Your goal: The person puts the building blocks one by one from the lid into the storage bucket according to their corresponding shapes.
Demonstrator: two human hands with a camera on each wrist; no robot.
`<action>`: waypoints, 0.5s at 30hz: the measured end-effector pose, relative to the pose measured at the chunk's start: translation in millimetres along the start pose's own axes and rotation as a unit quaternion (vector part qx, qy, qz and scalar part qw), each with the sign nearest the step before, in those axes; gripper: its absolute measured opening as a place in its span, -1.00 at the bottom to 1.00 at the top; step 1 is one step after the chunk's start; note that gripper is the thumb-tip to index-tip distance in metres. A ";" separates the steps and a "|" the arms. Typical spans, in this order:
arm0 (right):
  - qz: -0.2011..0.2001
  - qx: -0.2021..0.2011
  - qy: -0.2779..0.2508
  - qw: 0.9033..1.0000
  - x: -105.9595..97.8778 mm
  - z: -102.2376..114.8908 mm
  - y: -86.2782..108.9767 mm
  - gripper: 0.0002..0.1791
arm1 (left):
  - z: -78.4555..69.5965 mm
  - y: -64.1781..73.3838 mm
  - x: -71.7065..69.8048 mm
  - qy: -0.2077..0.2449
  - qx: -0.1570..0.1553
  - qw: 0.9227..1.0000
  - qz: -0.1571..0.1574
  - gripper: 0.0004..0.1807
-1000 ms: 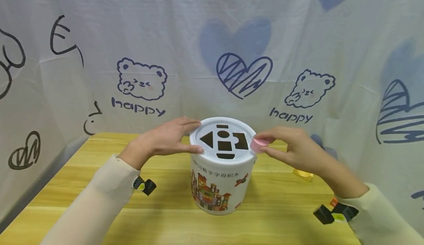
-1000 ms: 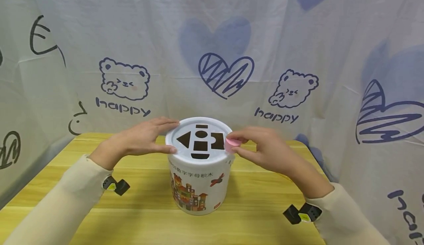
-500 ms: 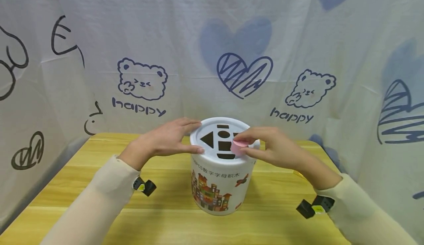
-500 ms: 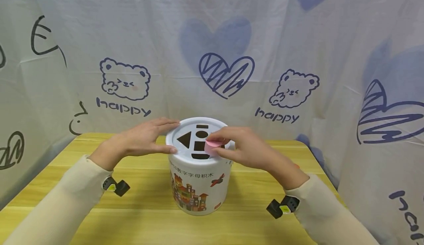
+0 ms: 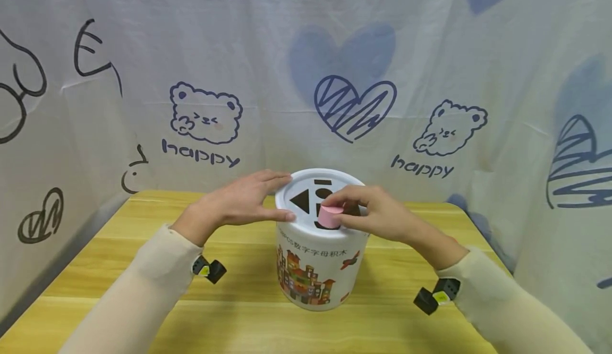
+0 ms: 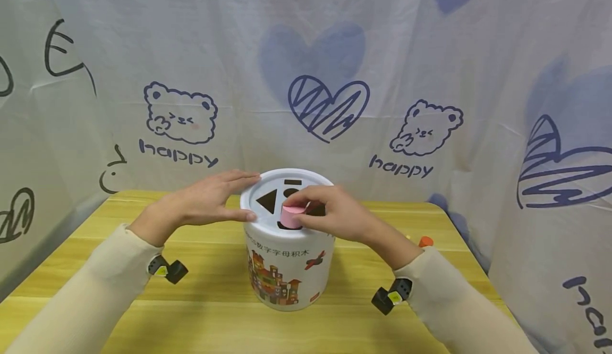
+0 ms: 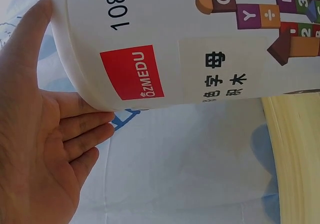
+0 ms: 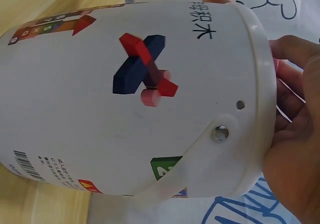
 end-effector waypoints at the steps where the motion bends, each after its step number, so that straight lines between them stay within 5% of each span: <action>1: -0.001 0.000 -0.004 1.000 0.9 -0.6 0.2 -0.70 | -0.1 0.0 0.3 0.000 -0.001 1.000 0.000 0.13; 15: -0.010 0.000 -0.011 1.000 11.6 -1.2 2.4 -0.68 | 0.3 0.9 3.8 0.006 0.005 1.000 -0.007 0.11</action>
Point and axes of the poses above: each hand's wrist, its own y-axis away from the middle knuckle, its own x-axis out of the palm, z = x × y, the point moved 3 cm from there along -y, towards the middle knuckle, and after that the axes turned 11 degrees about y, right-handed, at the moved point
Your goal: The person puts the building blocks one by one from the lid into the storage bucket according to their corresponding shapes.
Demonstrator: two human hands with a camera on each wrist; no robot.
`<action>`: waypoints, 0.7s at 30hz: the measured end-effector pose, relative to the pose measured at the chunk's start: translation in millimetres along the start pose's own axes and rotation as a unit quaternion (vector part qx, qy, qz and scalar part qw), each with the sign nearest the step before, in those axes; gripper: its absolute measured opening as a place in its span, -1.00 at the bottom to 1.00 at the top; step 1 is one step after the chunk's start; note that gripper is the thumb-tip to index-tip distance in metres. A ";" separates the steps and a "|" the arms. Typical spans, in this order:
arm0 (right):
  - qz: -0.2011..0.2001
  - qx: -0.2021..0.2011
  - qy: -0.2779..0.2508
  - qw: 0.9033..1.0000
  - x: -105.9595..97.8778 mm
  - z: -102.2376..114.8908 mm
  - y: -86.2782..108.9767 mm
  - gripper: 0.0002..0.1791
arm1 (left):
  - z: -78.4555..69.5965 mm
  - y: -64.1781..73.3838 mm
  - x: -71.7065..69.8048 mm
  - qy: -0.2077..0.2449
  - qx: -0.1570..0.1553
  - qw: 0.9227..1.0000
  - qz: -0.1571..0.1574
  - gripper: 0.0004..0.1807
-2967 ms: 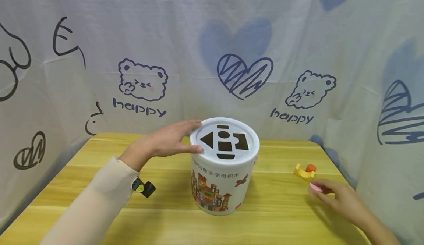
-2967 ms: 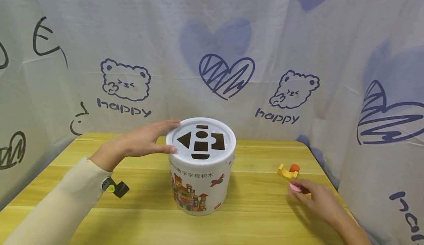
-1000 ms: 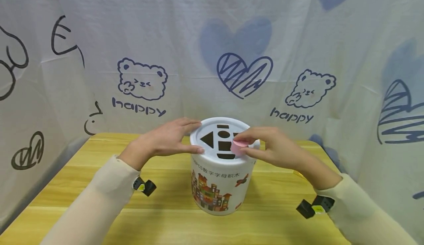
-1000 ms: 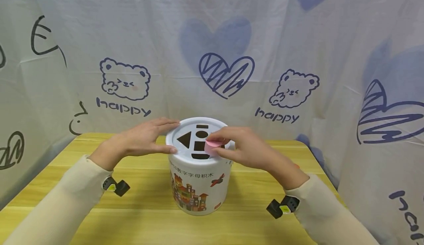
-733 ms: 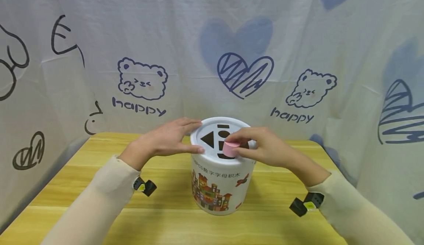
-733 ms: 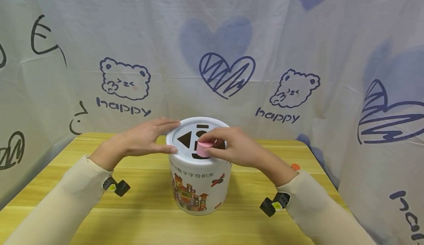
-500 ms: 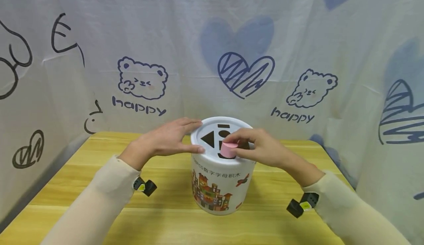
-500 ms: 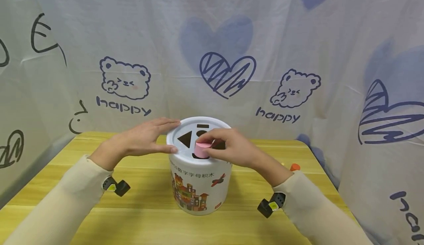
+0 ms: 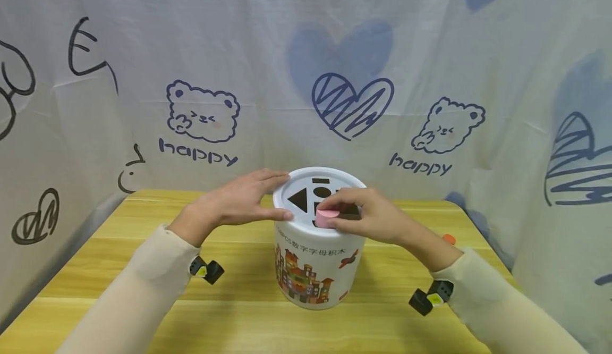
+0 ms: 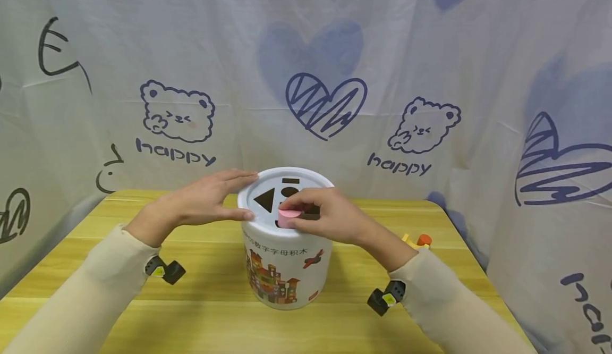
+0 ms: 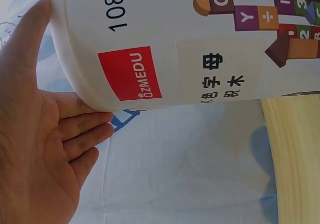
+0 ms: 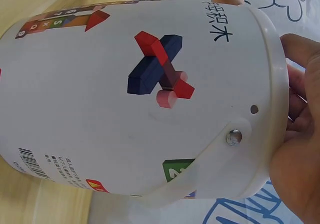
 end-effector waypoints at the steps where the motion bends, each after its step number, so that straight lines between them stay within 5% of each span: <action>1: 0.001 0.000 0.003 1.000 0.5 0.0 0.0 -0.68 | 0.0 0.1 0.1 0.000 0.001 1.000 0.000 0.11; 21: 0.026 0.024 0.006 0.999 1.5 1.8 1.8 -0.79 | 0.7 1.7 1.7 0.009 0.004 1.000 -0.006 0.10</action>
Point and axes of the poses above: each hand's wrist, its own y-axis away from the middle knuckle, its own x-axis out of the palm, z = x × y, the point moved 3 cm from there along -y, towards the middle knuckle, and after that the axes turned 11 degrees about y, right-handed, at the moved point
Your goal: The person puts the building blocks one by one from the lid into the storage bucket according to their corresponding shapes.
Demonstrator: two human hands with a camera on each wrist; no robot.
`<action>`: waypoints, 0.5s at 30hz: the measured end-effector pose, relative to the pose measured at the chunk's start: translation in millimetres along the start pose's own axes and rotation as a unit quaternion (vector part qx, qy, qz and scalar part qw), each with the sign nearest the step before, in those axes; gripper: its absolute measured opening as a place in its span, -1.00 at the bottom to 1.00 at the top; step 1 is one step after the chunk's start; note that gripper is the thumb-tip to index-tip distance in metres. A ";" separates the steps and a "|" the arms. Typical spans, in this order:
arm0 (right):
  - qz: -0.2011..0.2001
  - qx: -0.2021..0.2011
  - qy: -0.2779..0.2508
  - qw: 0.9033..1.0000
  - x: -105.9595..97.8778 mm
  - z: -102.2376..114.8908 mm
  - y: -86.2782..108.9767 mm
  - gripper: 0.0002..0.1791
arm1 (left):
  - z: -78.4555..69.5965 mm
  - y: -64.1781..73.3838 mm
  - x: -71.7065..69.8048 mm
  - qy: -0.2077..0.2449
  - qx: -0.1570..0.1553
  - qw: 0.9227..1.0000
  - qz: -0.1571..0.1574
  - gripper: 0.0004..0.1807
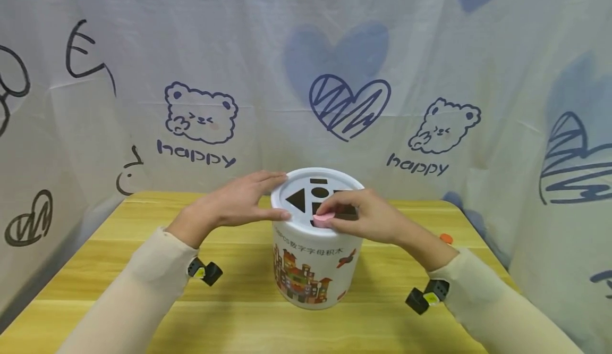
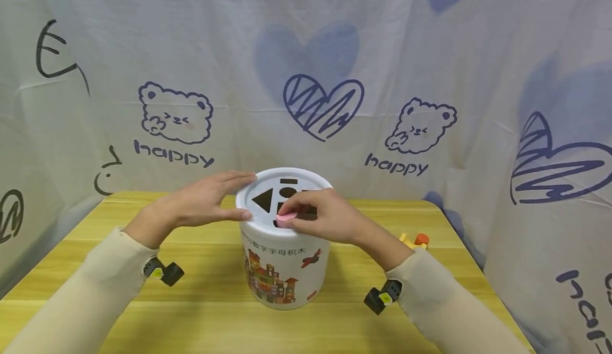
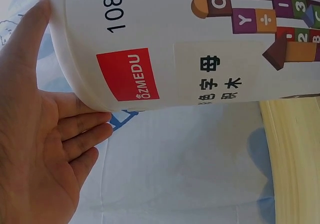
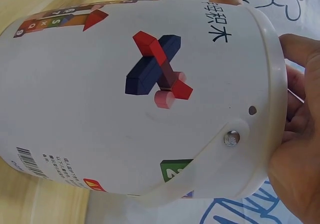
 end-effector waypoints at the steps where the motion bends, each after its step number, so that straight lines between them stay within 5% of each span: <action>1: 0.000 0.002 0.000 1.000 0.1 -0.2 0.1 -0.79 | -0.1 -0.1 0.1 -0.001 0.000 1.000 0.001 0.10; 15: -0.006 -0.009 0.012 1.000 -1.2 -0.7 -0.7 -0.79 | -0.3 -0.1 0.2 0.000 0.001 1.000 0.003 0.09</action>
Point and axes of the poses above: each hand's wrist, its own y-axis away from the middle knuckle, its own x-axis out of the palm, z = x × y, the point moved 3 cm from there along -y, towards the middle knuckle, and after that the axes turned 11 degrees about y, right-handed, at the moved point
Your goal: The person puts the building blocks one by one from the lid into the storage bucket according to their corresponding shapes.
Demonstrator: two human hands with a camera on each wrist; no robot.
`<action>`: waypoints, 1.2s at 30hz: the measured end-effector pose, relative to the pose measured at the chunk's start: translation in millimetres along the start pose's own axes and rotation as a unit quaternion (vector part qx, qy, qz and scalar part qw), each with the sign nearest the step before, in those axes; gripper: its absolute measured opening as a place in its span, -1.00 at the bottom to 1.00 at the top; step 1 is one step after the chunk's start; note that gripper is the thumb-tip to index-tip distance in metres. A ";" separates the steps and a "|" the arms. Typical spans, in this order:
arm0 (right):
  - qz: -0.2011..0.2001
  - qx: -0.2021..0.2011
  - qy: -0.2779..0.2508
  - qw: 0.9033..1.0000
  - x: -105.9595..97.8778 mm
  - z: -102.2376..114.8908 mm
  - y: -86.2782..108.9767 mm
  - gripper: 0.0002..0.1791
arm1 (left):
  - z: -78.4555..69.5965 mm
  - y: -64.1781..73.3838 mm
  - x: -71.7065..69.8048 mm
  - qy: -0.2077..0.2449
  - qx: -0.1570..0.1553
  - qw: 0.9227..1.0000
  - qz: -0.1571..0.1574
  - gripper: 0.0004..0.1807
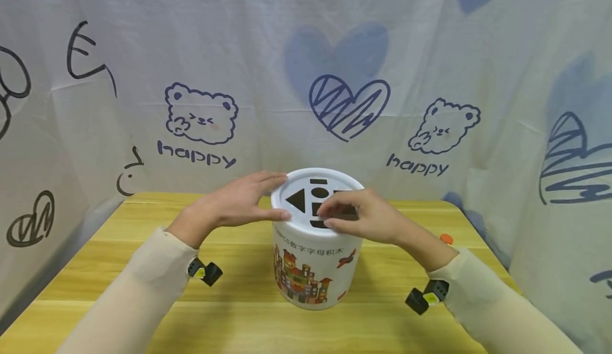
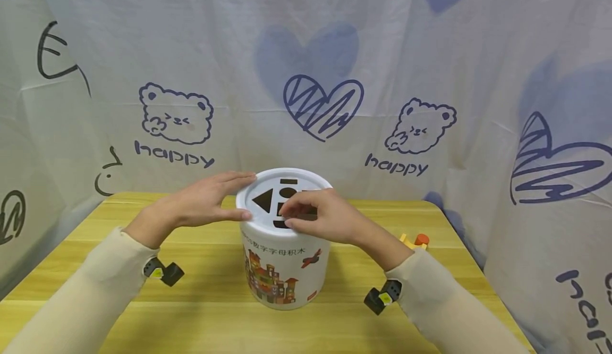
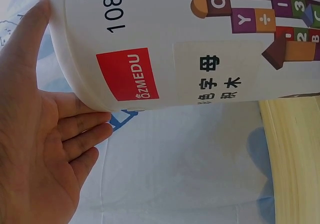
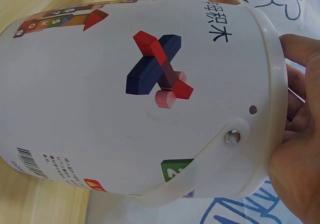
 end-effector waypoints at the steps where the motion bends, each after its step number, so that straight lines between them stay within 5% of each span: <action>1: 0.000 0.001 0.001 1.000 0.0 -0.2 0.0 -0.79 | -0.1 0.1 -0.1 0.000 0.000 1.000 0.000 0.09; 15: -0.022 -0.008 0.003 1.000 -0.3 -0.9 1.9 -0.77 | 1.4 -0.1 0.5 0.005 -0.004 1.000 0.005 0.09; 26: -0.060 -0.063 0.039 0.995 -5.9 -7.4 12.4 -0.72 | 0.6 -0.6 0.5 0.004 -0.004 1.000 0.009 0.11; 36: -0.106 -0.036 0.059 0.992 -24.6 -32.9 34.6 -0.69 | 2.3 -0.6 -1.3 0.003 -0.007 1.000 0.008 0.10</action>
Point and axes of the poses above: each hand's wrist, its own y-axis away from the middle knuckle, its own x-axis out of the palm, z = x × y, the point moved 3 cm from there along -y, towards the middle knuckle, and after that the axes turned 11 degrees about y, right-handed, at the moved point
